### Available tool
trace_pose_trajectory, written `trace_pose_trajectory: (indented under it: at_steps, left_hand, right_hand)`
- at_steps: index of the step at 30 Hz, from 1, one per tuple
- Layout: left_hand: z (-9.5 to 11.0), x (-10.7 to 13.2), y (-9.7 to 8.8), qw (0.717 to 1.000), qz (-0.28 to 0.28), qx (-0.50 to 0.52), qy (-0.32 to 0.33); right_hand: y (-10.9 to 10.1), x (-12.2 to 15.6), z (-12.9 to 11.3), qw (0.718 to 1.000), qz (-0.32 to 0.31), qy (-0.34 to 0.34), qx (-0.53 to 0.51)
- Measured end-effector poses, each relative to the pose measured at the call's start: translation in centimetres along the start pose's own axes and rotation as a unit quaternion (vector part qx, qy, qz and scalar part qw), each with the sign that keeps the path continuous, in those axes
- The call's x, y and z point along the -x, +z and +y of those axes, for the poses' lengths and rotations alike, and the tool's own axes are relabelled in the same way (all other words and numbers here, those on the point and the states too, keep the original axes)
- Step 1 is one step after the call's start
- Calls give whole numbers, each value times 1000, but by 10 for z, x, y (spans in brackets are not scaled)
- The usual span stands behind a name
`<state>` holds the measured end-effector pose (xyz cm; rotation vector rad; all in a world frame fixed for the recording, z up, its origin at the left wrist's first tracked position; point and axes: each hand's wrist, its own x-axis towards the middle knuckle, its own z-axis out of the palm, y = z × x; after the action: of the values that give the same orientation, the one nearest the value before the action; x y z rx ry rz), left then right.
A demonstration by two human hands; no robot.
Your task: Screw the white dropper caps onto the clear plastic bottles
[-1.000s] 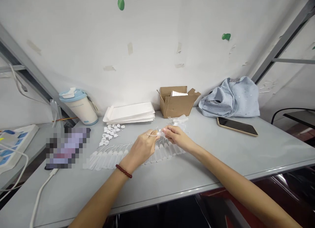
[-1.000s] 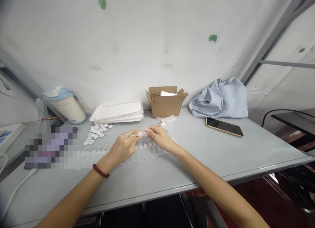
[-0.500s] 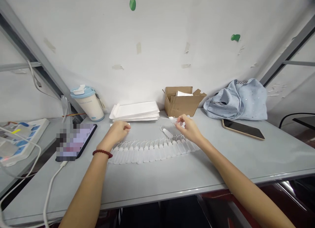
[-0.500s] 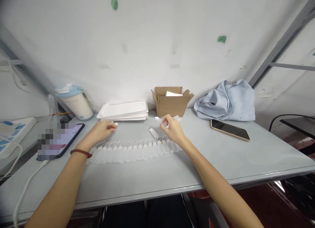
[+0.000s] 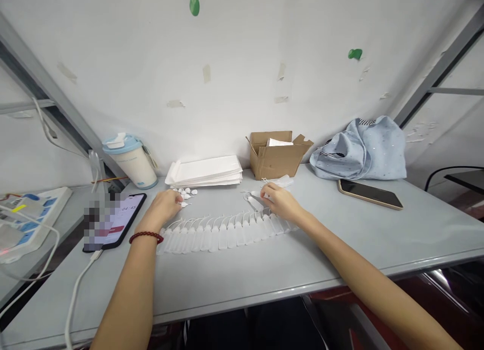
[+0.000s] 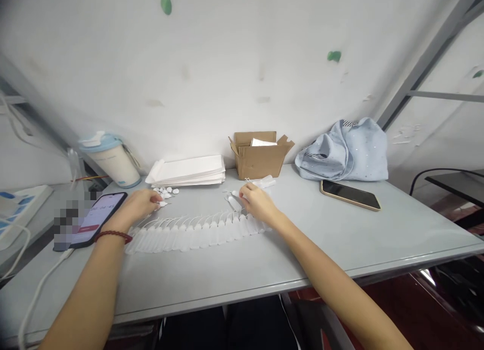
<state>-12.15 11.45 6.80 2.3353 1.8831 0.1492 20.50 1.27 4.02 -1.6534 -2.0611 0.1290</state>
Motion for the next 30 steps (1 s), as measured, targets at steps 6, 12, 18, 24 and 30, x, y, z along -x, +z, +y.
trace_pose_trajectory:
  at_steps: [6,12,18,24,30]
  left_hand:
    - [1,-1,4,1000,-10,-3,2]
    - [2,-3,11,1000,-6,-13,20]
    - [10,-1,17,999,4,-5,48]
    - [11,0,20,998,28,-3,63]
    - [14,2,17,996,63,-13,63]
  right_hand:
    - [3,5,-5,998,-33,-48,-23]
    - [7,4,-1,997,-53,-56,-25]
    - [5,0,2,999,-42,-31,15]
    - [4,-2,1,999,-30,6,44]
    - [-7,-4,3,999,-27,19,0]
